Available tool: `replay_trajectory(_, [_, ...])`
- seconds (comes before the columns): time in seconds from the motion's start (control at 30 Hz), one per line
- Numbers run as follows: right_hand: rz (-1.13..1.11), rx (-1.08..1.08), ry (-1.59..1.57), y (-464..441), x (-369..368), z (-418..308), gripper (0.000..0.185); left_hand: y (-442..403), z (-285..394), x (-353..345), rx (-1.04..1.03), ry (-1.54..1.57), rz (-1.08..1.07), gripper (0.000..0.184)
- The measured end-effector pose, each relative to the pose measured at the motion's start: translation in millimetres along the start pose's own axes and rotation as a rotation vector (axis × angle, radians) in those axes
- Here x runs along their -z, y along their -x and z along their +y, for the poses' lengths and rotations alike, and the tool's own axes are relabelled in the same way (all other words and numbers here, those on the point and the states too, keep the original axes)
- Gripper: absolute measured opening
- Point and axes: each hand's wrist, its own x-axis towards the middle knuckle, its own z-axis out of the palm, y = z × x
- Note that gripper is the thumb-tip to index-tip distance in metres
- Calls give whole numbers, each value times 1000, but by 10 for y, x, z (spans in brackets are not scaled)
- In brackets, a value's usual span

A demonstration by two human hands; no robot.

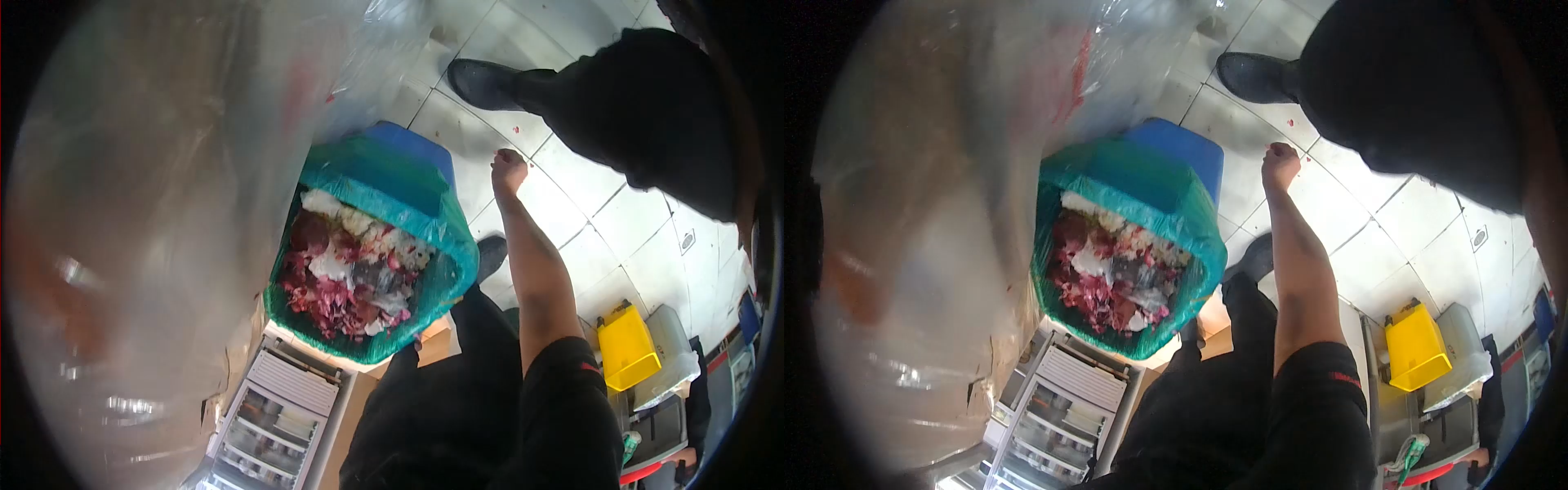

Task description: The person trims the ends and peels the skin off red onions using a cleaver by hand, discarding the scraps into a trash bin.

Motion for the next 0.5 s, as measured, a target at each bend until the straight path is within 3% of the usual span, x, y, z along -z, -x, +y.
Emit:
replay_trajectory(0.03, [-4, -4, 6, 106, 67, 44, 13, 18, -14, 32, 7, 2, -3, 25])
replay_trajectory(0.1, [91, -151, -504, 638, 436, -377, 13, 88, -30, 82, 36, 22, -15, 24])
replay_trajectory(0.17, [108, -18, -647, 1185, 899, -923, 10, 182, -22, 137, 72, 30, -25, 23])
replay_trajectory(0.27, [79, 426, -488, 2211, 1764, -2198, 9, 331, 34, 189, 117, 24, -32, 22])
replay_trajectory(0.3, [90, 587, -511, 2501, 1915, -2443, 11, 385, 71, 194, 169, 40, -49, 21])
replay_trajectory(0.37, [-61, 895, -216, 2893, 2071, -2726, 22, 469, 202, 148, 274, 69, -72, 20])
replay_trajectory(0.43, [-284, 867, -216, 3095, 1662, -2798, 34, 424, 401, -19, 398, 124, -83, 19])
replay_trajectory(0.5, [-406, 562, -28, 3177, 1365, -2696, 33, 290, 612, -252, 561, 256, -38, 18])
